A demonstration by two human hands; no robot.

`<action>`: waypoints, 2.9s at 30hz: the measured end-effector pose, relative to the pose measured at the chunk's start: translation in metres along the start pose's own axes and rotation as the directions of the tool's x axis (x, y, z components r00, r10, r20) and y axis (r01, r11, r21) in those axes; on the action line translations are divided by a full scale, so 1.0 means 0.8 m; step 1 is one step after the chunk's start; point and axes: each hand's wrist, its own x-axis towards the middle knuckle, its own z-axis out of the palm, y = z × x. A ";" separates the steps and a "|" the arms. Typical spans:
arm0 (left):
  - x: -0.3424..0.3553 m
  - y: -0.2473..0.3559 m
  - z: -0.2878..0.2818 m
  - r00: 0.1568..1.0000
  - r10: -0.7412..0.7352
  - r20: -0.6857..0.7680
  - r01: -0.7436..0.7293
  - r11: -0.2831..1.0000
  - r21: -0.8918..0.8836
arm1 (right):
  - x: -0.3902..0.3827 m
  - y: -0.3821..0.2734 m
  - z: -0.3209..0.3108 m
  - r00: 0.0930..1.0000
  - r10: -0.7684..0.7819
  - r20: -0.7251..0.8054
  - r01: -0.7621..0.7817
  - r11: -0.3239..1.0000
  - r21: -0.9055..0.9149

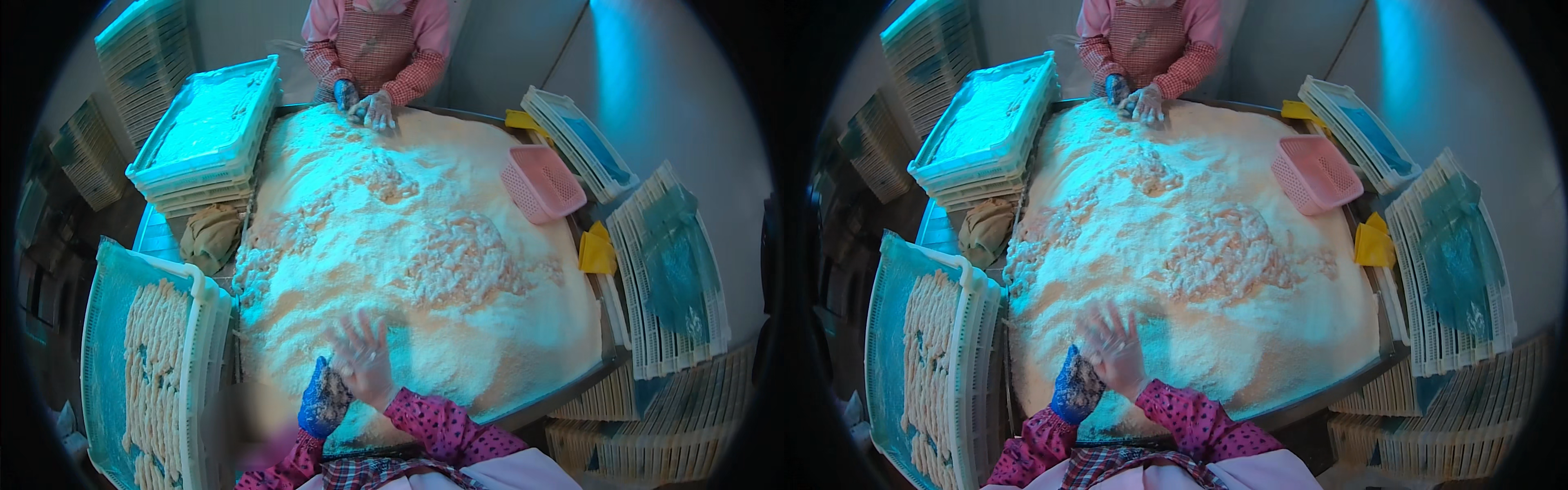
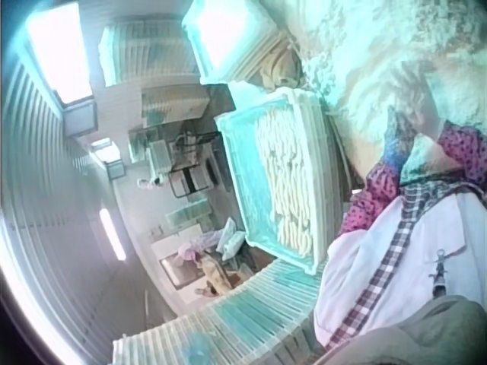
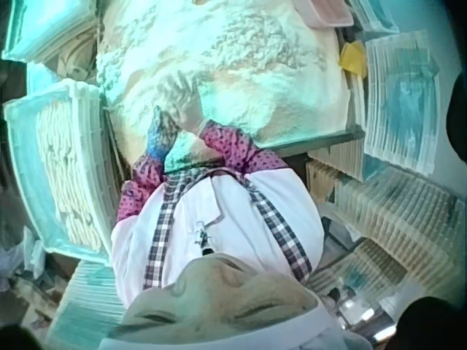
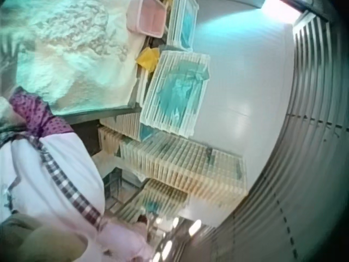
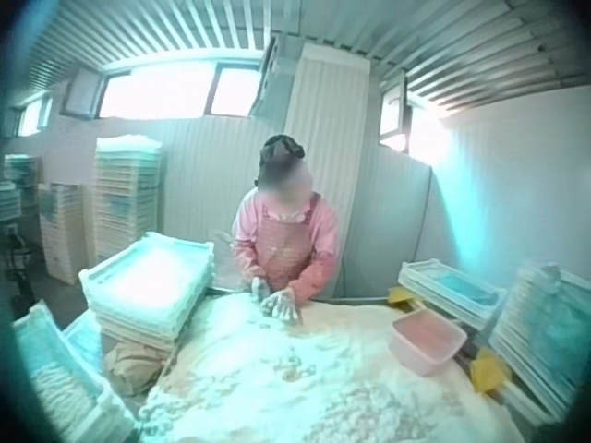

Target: The person repeatedly takes portions of dough from a large floured table, rolls them into long strips by hand, and places them into a white plastic tray. A coworker performs the same task across the table.

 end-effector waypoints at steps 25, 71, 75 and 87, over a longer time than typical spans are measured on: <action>-0.190 0.313 -0.096 0.392 0.912 -0.122 -0.792 0.402 0.459 | 0.058 0.224 -0.080 0.939 0.331 -0.092 -0.342 0.879 -0.333; 0.116 -0.039 -0.065 0.890 0.282 0.359 -0.379 0.017 0.925 | -0.093 0.073 -0.024 0.919 0.395 -0.006 -0.379 0.886 0.268; 0.079 -0.023 -0.031 0.998 -0.033 -0.053 0.051 0.927 0.370 | -0.048 0.075 -0.051 0.874 0.404 -0.269 -0.329 0.901 0.283; 0.035 -0.058 -0.059 0.972 0.184 0.143 -0.232 0.710 0.665 | -0.036 0.011 -0.008 0.974 -0.170 -0.152 0.193 0.969 0.154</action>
